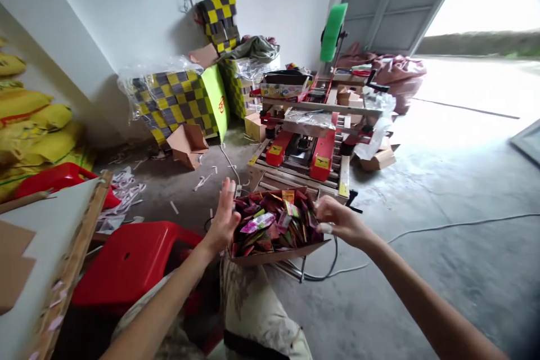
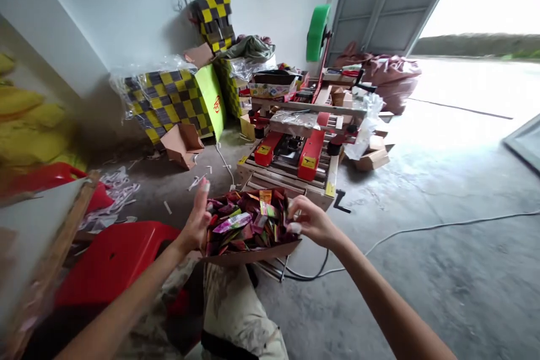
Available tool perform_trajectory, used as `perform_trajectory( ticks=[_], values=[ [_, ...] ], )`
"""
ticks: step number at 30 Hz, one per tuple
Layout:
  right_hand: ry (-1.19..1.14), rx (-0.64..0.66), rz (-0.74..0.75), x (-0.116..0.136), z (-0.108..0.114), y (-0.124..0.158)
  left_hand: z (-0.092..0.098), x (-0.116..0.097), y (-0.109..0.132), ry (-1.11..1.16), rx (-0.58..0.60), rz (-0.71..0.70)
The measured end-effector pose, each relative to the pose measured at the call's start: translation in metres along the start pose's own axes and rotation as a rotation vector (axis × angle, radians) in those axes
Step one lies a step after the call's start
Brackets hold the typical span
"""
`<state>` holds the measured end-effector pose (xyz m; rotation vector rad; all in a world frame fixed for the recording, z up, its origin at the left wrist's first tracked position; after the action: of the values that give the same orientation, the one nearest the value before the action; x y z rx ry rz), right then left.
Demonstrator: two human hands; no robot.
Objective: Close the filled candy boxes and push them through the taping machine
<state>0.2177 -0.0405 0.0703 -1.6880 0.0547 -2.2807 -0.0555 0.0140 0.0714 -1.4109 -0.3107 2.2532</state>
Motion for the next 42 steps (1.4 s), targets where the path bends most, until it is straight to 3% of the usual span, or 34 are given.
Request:
perform_trajectory(
  ticks=[2, 4, 8, 12, 15, 22, 26, 29, 31, 33, 36, 40, 42],
  values=[
    [0.107, 0.149, 0.034, 0.007, -0.021, -0.016, -0.026, -0.032, -0.008, -0.258, 0.244, -0.216],
    [0.236, 0.27, 0.106, 0.017, -0.045, -0.028, -0.053, -0.05, -0.006, -0.405, 0.434, -0.379],
    [0.501, 0.381, 0.213, 0.02, -0.083, -0.043, -0.1, -0.055, 0.012, -0.474, 0.695, -0.505],
    [0.571, 0.535, 0.173, -0.009, -0.111, -0.047, -0.127, -0.033, 0.022, -0.454, 0.68, -0.417],
    [0.589, 0.588, 0.116, -0.028, -0.117, -0.049, -0.139, -0.015, 0.028, -0.436, 0.678, -0.36],
    [0.621, 0.901, -0.095, -0.021, -0.115, -0.026, -0.147, 0.0, 0.024, -0.282, 0.768, -0.251],
    [0.53, 0.937, -0.233, -0.02, -0.108, -0.028, -0.153, 0.01, 0.015, -0.037, 1.068, -0.065],
    [0.521, 0.841, -0.244, -0.034, -0.104, -0.044, -0.15, 0.011, 0.013, 0.034, 1.263, -0.024],
    [0.586, 0.683, -0.169, -0.039, -0.095, -0.058, -0.146, 0.008, 0.01, 0.004, 1.226, -0.054],
    [0.649, 0.544, -0.1, -0.04, -0.087, -0.062, -0.143, 0.005, 0.007, -0.029, 1.084, -0.075],
    [0.734, 0.274, -0.04, -0.036, -0.071, -0.052, -0.141, 0.004, 0.007, -0.123, 0.758, -0.047],
    [0.676, -0.322, 0.081, -0.027, -0.043, -0.024, -0.142, 0.01, 0.009, -0.193, 0.297, 0.174],
    [0.593, -0.423, 0.004, -0.045, -0.048, -0.018, -0.145, 0.012, 0.011, -0.113, 0.128, 0.292]
  ],
)
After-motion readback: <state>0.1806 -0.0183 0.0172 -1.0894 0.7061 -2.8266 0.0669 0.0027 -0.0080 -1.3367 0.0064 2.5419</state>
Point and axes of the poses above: each hand's wrist, its own y-axis away from the middle knuckle, its own z-axis out of the back of the hand, x = y × z, the point moved 10 cm from there along -y, towards the middle knuckle, and after that the axes turned 1 degree about -x, right-handed, at the moved point
